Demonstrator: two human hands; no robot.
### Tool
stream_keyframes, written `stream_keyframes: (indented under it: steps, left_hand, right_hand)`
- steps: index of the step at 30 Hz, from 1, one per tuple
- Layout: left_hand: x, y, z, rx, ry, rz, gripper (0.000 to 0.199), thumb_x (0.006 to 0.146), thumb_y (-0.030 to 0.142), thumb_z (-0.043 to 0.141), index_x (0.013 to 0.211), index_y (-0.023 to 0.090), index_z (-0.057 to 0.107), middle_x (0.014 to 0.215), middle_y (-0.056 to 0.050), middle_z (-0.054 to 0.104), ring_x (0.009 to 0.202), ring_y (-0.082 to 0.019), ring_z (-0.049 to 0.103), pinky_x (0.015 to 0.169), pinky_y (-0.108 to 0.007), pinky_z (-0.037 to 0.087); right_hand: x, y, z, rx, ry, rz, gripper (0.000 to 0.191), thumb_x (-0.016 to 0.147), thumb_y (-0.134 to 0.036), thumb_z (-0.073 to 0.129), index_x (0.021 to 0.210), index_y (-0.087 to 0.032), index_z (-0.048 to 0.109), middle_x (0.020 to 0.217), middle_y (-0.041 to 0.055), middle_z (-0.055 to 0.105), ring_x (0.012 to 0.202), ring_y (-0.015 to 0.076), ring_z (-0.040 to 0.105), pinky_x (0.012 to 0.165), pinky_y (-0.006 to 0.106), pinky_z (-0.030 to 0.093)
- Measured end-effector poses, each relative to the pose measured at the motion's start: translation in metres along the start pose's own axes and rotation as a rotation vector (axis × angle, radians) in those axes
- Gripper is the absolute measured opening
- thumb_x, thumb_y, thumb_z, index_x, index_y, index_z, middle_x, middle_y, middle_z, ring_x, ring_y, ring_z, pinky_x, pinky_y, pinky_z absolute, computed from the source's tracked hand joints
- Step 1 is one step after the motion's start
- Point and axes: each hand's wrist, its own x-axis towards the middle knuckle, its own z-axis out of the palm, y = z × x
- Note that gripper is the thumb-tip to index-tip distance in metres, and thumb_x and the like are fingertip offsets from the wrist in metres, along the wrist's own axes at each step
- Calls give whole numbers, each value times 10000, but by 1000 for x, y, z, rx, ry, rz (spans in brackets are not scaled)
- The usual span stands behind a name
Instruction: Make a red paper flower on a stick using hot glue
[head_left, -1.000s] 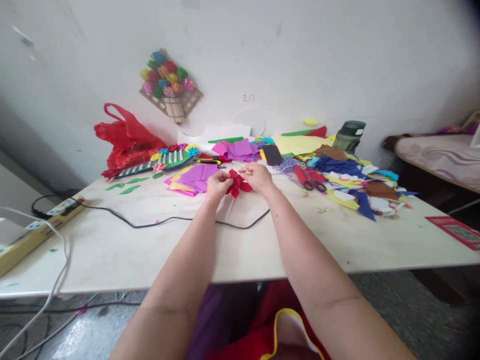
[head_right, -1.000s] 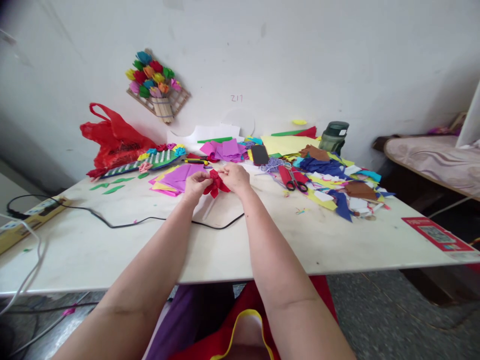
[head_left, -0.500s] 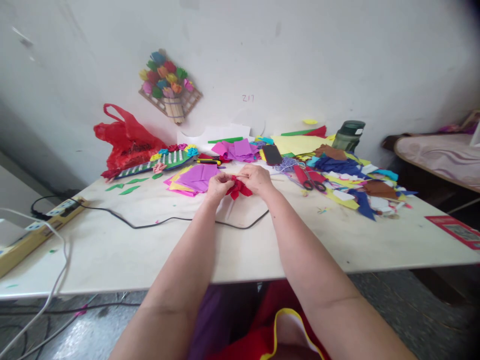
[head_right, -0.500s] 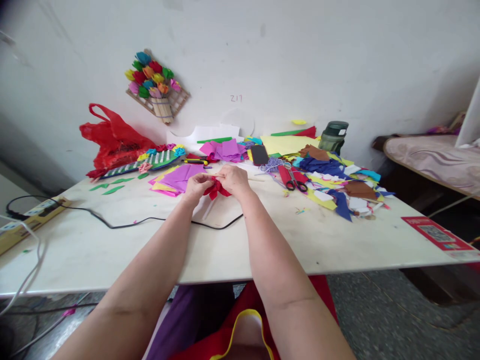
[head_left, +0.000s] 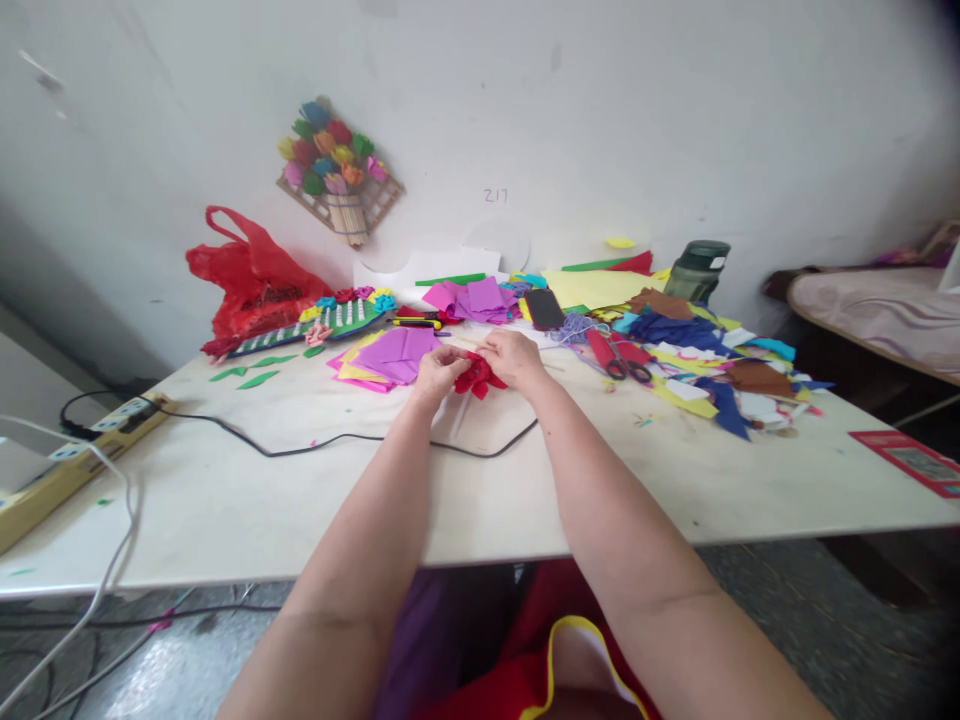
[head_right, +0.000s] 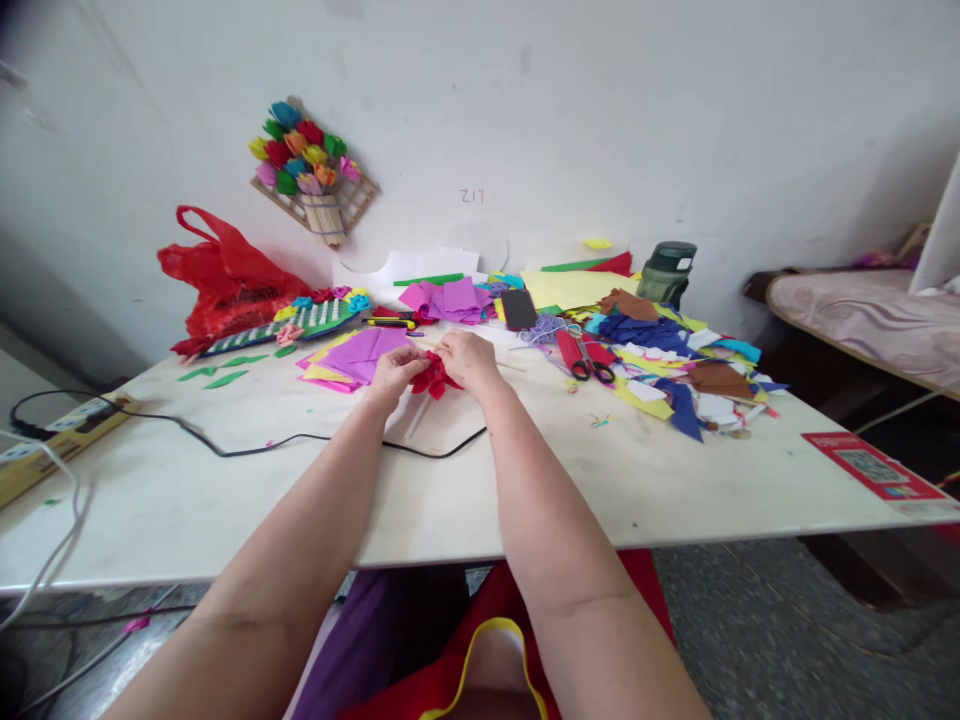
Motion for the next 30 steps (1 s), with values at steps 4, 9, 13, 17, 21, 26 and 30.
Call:
stream_keyframes:
  steps: [4, 9, 13, 17, 21, 26, 30]
  left_hand:
    - [2, -4, -1, 5, -18, -1, 275, 559, 319, 763, 748, 165, 637, 605, -1, 647, 545, -135, 591, 567, -251, 463]
    - [7, -8, -1, 222, 90, 134, 229, 643, 270, 745, 830, 188, 642, 886, -57, 724, 816, -182, 677, 724, -285, 518]
    - [9, -7, -2, 482, 211, 315, 158, 657, 182, 746, 763, 208, 633, 1190, -85, 669, 1128, -226, 615, 849, -310, 511]
    - [10, -8, -2, 526, 177, 351, 90, 685, 199, 747, 701, 199, 658, 1232, -101, 639, 1179, -261, 578, 856, -348, 518]
    - [11, -10, -2, 477, 141, 285, 37, 686, 218, 733, 671, 208, 700, 1224, -87, 653, 1220, -295, 549, 868, -381, 520]
    - [10, -7, -4, 328, 62, 215, 47, 662, 246, 691, 640, 206, 701, 1260, -85, 652, 1251, -319, 543, 919, -410, 500]
    - [8, -5, -4, 201, 44, 214, 109, 657, 293, 659, 583, 214, 672, 1075, -90, 715, 1270, -311, 540, 1034, -414, 429]
  right_hand:
    - [1, 0, -1, 26, -11, 42, 221, 910, -308, 544, 817, -209, 719, 906, 37, 718, 824, 177, 592, 671, 273, 354]
    - [2, 0, 0, 49, -16, 86, 235, 905, -331, 542, 779, -205, 695, 827, 20, 691, 755, 163, 565, 640, 266, 327]
    - [2, 0, 2, 51, -11, 119, 238, 907, -349, 540, 796, -206, 695, 812, 21, 681, 748, 160, 553, 645, 264, 329]
    - [2, 1, 4, 59, -9, 124, 249, 908, -362, 540, 781, -200, 679, 805, 19, 672, 734, 150, 534, 631, 260, 316]
    - [3, 1, 5, 68, -17, 129, 254, 910, -371, 543, 777, -191, 665, 802, 19, 667, 722, 146, 519, 614, 261, 297]
    - [4, 2, 6, 65, -10, 118, 243, 907, -371, 554, 797, -195, 680, 824, 28, 682, 743, 156, 536, 622, 266, 308]
    - [4, 1, 6, 52, -8, 99, 231, 913, -363, 551, 830, -206, 699, 846, 30, 701, 761, 164, 560, 629, 269, 322]
